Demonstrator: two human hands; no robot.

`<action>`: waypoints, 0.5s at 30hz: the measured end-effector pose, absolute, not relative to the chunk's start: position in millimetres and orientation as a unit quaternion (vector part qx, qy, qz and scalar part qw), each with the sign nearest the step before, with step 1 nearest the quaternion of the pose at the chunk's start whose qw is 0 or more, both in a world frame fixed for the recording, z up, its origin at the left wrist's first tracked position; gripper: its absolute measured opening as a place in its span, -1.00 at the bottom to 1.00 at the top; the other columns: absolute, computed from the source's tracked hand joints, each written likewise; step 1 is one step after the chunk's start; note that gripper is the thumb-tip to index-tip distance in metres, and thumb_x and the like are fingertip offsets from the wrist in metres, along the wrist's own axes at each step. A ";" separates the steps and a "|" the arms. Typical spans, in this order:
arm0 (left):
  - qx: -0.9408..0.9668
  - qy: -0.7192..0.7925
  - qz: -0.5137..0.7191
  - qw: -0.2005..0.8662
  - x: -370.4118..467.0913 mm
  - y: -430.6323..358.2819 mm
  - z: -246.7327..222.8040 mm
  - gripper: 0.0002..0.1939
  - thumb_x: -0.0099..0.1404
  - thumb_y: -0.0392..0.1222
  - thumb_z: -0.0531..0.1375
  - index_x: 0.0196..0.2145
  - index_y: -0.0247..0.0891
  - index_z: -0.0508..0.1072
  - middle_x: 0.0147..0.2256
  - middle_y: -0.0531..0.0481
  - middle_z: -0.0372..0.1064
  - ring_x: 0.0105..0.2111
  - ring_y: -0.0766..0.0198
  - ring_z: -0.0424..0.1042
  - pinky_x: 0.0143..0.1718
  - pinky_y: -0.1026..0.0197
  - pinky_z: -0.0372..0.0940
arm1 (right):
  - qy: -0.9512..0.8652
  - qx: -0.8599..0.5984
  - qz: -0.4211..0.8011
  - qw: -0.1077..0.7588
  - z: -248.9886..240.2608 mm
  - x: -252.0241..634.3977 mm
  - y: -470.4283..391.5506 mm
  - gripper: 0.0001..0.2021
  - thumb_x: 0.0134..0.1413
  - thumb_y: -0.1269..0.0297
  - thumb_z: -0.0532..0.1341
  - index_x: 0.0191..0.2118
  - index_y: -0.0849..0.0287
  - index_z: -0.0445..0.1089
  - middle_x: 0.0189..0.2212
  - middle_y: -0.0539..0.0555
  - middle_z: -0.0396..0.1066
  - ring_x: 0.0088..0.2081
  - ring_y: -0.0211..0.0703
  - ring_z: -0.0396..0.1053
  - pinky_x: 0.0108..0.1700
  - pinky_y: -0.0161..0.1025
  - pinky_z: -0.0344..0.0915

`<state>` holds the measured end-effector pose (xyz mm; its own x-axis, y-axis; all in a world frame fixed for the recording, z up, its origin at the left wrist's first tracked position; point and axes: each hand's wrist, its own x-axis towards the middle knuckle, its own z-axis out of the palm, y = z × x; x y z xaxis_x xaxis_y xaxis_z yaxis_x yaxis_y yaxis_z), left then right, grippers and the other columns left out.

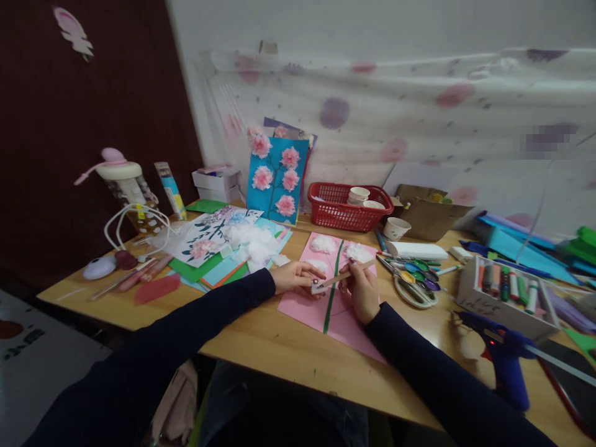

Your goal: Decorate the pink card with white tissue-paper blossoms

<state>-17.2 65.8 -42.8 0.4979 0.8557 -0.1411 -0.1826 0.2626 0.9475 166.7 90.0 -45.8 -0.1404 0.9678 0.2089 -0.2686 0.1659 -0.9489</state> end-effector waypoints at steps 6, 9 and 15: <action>0.504 0.334 0.356 0.713 -18.5 65.8 -45.0 -0.45 -0.15 -0.16 0.43 -0.19 -0.38 0.38 -0.40 -0.11 0.50 -0.41 0.23 0.51 -0.22 0.10 0.33 | -0.528 -0.345 0.543 0.554 -46.3 165.2 90.1 -0.68 -0.05 0.04 0.17 -0.56 0.22 0.31 -0.82 -0.09 0.20 -0.77 -0.36 0.14 -0.74 -0.42 0.04; 0.514 0.335 0.353 0.707 -19.2 67.2 -47.8 -0.41 -0.22 -0.23 0.45 -0.20 -0.38 0.37 -0.42 -0.08 0.50 -0.42 0.26 0.50 -0.24 0.14 0.34 | -0.506 -0.336 0.555 0.568 -45.9 165.8 91.6 -0.70 -0.05 0.07 0.18 -0.55 0.22 0.31 -0.82 -0.09 0.20 -0.77 -0.36 0.14 -0.74 -0.43 0.06; 0.512 0.324 0.353 0.713 -18.8 68.1 -48.5 -0.42 -0.18 -0.23 0.44 -0.19 -0.37 0.35 -0.42 -0.08 0.50 -0.40 0.26 0.50 -0.23 0.14 0.34 | -0.453 -0.353 0.527 0.626 -44.1 169.0 95.6 -0.73 -0.06 0.13 0.16 -0.61 0.18 0.24 -0.85 -0.12 0.14 -0.80 -0.36 0.10 -0.76 -0.42 0.02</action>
<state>-18.8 68.1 -48.5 0.5412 0.8348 -0.1011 -0.1713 0.2271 0.9587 169.0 95.6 -44.1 0.0341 0.9801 0.1957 -0.3399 0.1955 -0.9199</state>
